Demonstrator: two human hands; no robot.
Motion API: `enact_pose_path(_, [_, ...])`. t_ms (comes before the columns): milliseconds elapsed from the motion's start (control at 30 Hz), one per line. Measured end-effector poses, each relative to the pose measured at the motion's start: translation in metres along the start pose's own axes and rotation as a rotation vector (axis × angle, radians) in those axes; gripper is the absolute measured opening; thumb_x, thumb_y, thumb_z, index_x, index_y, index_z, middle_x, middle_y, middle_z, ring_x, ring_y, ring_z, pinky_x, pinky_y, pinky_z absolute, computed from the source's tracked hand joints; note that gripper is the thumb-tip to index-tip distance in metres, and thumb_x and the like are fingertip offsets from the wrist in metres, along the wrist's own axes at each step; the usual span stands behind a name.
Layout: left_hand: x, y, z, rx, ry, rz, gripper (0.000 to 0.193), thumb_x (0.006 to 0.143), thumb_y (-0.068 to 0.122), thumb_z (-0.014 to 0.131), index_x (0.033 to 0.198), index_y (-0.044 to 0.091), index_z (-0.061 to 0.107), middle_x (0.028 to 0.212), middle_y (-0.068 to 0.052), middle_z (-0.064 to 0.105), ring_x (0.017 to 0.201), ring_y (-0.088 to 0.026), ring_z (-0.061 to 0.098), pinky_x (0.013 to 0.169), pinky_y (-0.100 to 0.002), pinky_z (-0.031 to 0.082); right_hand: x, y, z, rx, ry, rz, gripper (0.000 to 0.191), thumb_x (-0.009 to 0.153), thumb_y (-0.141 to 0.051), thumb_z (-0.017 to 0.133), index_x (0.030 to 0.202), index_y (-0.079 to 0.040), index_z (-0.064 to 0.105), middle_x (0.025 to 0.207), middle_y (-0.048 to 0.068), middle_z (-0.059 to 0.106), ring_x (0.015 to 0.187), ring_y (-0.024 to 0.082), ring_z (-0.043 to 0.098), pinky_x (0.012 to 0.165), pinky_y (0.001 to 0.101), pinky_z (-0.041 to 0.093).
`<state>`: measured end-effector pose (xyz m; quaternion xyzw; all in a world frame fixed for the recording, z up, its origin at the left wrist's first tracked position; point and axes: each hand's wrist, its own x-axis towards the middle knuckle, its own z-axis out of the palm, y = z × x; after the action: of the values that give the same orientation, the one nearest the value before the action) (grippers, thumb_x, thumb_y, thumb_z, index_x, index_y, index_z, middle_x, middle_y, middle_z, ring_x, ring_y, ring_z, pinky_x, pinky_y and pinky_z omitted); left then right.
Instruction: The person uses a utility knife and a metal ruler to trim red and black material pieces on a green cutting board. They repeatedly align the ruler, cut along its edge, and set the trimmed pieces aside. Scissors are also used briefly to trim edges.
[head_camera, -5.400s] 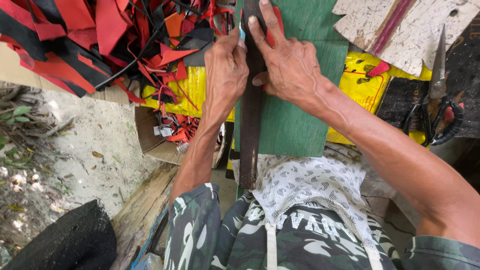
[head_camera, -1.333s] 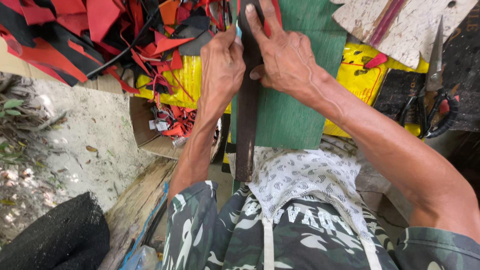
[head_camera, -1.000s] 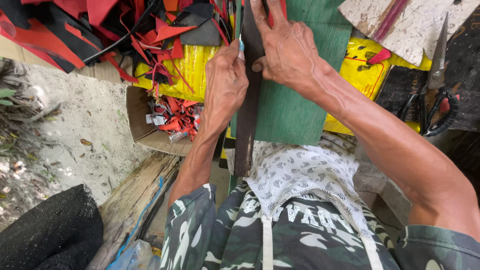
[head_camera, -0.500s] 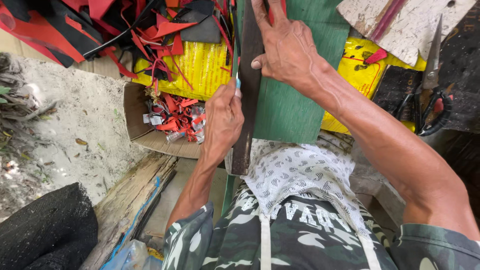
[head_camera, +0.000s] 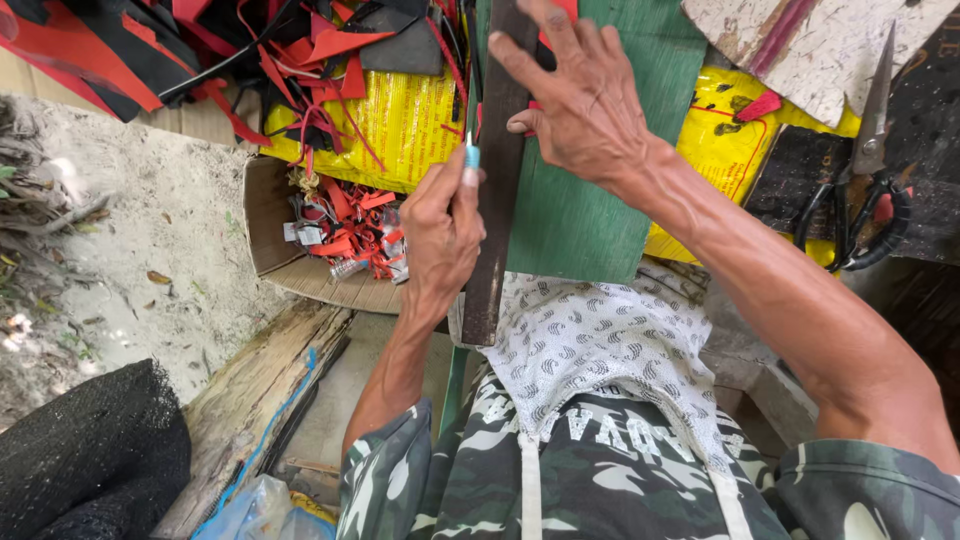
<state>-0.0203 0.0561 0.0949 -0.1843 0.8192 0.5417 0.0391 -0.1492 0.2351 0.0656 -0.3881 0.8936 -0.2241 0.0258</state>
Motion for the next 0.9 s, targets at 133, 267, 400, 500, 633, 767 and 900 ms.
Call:
enact_pose_path(133, [0.010,-0.005,0.008,0.112,0.040,0.207,0.026,0.105,0.003,0.060,0.129,-0.005,0.064,0.088,-0.014,0.066,0.070,-0.021,0.063,0.064,-0.035,0.050,-0.002,0.006,0.009,0.103,-0.015,-0.066,0.068,0.090,-0.021,0.085,0.151,-0.014,0.055,0.156,0.015,0.039,0.129,0.036,0.051,0.100,0.0504,0.042])
enact_pose_path(267, [0.012,-0.009,0.008,0.127,0.017,0.189,0.027,0.103,0.001,0.060,0.129,-0.006,0.064,0.087,-0.016,0.065,0.072,-0.022,0.064,0.065,-0.035,0.050,-0.004,0.012,0.011,0.140,-0.042,-0.074,0.067,0.092,-0.017,0.082,0.153,-0.013,0.054,0.156,0.016,0.039,0.132,0.037,0.049,0.102,0.0508,0.040])
enact_pose_path(400, [0.013,-0.009,0.008,0.112,0.025,0.187,0.028,0.103,0.001,0.059,0.130,-0.006,0.063,0.090,-0.015,0.067,0.073,-0.022,0.066,0.066,-0.034,0.052,-0.005,0.012,0.012,0.141,-0.046,-0.054,0.068,0.091,-0.016,0.081,0.154,-0.016,0.055,0.157,0.015,0.039,0.137,0.037,0.047,0.103,0.0513,0.040])
enact_pose_path(500, [0.015,-0.009,0.008,0.122,0.020,0.190,0.028,0.103,0.001,0.059,0.130,-0.006,0.063,0.089,-0.015,0.068,0.073,-0.022,0.066,0.066,-0.034,0.052,-0.005,0.011,0.011,0.168,-0.063,-0.034,0.070,0.092,-0.016,0.081,0.157,-0.017,0.055,0.157,0.015,0.039,0.138,0.037,0.047,0.103,0.0526,0.039])
enact_pose_path(633, [0.017,-0.008,0.006,0.129,-0.014,0.137,0.026,0.104,0.003,0.060,0.128,-0.006,0.065,0.086,-0.015,0.067,0.070,-0.023,0.065,0.065,-0.035,0.051,-0.004,0.011,0.010,0.161,-0.056,-0.034,0.067,0.093,-0.015,0.081,0.154,-0.017,0.055,0.158,0.014,0.039,0.139,0.037,0.047,0.104,0.0533,0.039])
enact_pose_path(767, [0.019,-0.007,0.003,0.147,-0.049,0.149,0.028,0.103,0.001,0.058,0.129,-0.006,0.064,0.085,-0.015,0.066,0.072,-0.024,0.066,0.067,-0.036,0.051,-0.002,0.010,0.010,0.133,-0.064,-0.036,0.068,0.092,-0.013,0.080,0.156,-0.020,0.057,0.156,0.015,0.039,0.136,0.037,0.048,0.101,0.0534,0.040])
enact_pose_path(900, [0.019,-0.007,0.000,0.136,-0.078,0.123,0.028,0.102,-0.001,0.055,0.129,-0.006,0.063,0.086,-0.018,0.066,0.071,-0.027,0.066,0.067,-0.038,0.052,-0.001,0.004,0.008,0.102,-0.086,-0.016,0.070,0.087,-0.014,0.081,0.153,-0.020,0.060,0.155,0.016,0.041,0.136,0.037,0.049,0.095,0.0538,0.042])
